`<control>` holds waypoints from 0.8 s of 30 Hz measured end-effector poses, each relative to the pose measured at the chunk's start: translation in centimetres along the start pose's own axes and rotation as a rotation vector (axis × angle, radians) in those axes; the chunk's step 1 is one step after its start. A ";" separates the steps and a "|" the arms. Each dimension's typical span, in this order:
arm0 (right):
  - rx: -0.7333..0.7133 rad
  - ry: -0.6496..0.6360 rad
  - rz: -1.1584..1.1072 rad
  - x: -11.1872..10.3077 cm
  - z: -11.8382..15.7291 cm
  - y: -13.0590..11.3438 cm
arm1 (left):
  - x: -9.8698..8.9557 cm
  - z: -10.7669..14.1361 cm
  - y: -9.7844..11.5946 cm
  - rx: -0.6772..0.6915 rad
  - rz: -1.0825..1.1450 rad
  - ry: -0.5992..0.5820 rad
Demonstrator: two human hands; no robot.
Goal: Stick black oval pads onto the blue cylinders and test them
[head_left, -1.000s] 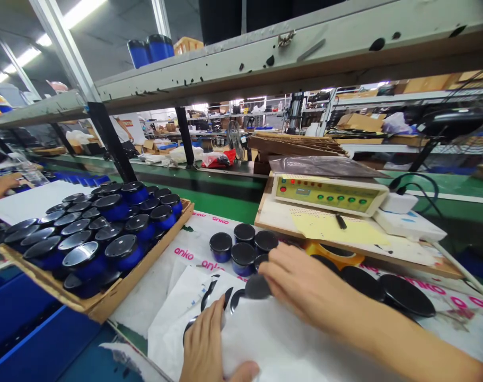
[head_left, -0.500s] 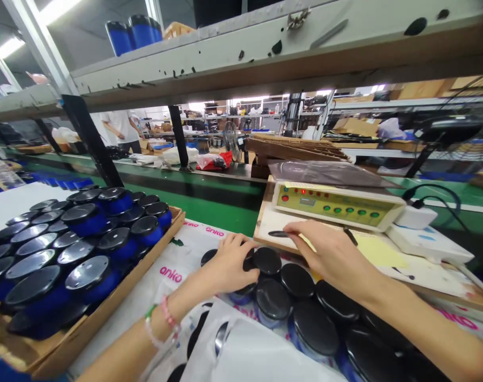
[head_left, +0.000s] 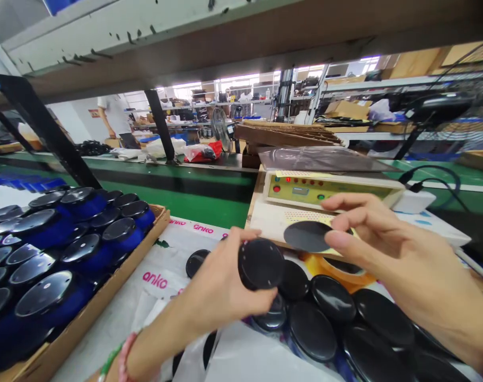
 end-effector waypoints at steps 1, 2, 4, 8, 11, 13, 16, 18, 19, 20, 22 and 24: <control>0.114 -0.059 -0.151 0.7 0.7 0.8 | 0.7 0.9 -0.2 -0.018 0.075 -0.007; 0.217 -0.125 -0.298 1.7 1.7 1.5 | 1.4 1.6 -0.5 -0.030 0.126 -0.016; 0.372 -0.234 -0.516 4.2 3.6 2.1 | 2.5 2.6 -1.2 -0.032 0.184 -0.001; 0.475 -0.293 -0.634 7.6 5.8 2.7 | 3.0 2.9 -2.0 0.037 0.229 0.066; 0.465 -0.310 -0.641 8.6 6.4 2.8 | 2.8 2.9 -2.0 0.083 0.218 0.092; 0.443 -0.327 -0.652 8.8 6.5 2.6 | 2.8 3.0 -1.9 0.098 0.213 0.093; 0.426 -0.335 -0.662 8.9 6.6 2.4 | 2.9 3.1 -1.6 0.140 0.200 0.098; 0.425 -0.338 -0.655 8.9 6.6 2.4 | 3.0 3.1 -1.3 0.174 0.190 0.103; 0.421 -0.340 -0.649 8.9 6.5 2.3 | 3.0 3.1 -1.2 0.186 0.187 0.104; 0.415 -0.341 -0.643 8.9 6.5 2.3 | 3.0 3.1 -1.1 0.195 0.186 0.104; 0.401 -0.339 -0.627 8.9 6.4 2.1 | 2.9 3.1 -0.8 0.209 0.187 0.104; 0.387 -0.330 -0.599 8.7 6.3 2.1 | 2.9 3.1 -0.6 0.216 0.193 0.103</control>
Point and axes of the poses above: each hand's wrist, its own z-axis away from the middle knuckle, its own x-axis out of the palm, y = z × x, the point moved 9 cm from there along -z, towards the middle knuckle, and after that the axes turned 14 degrees about z, right-handed, at the moved point
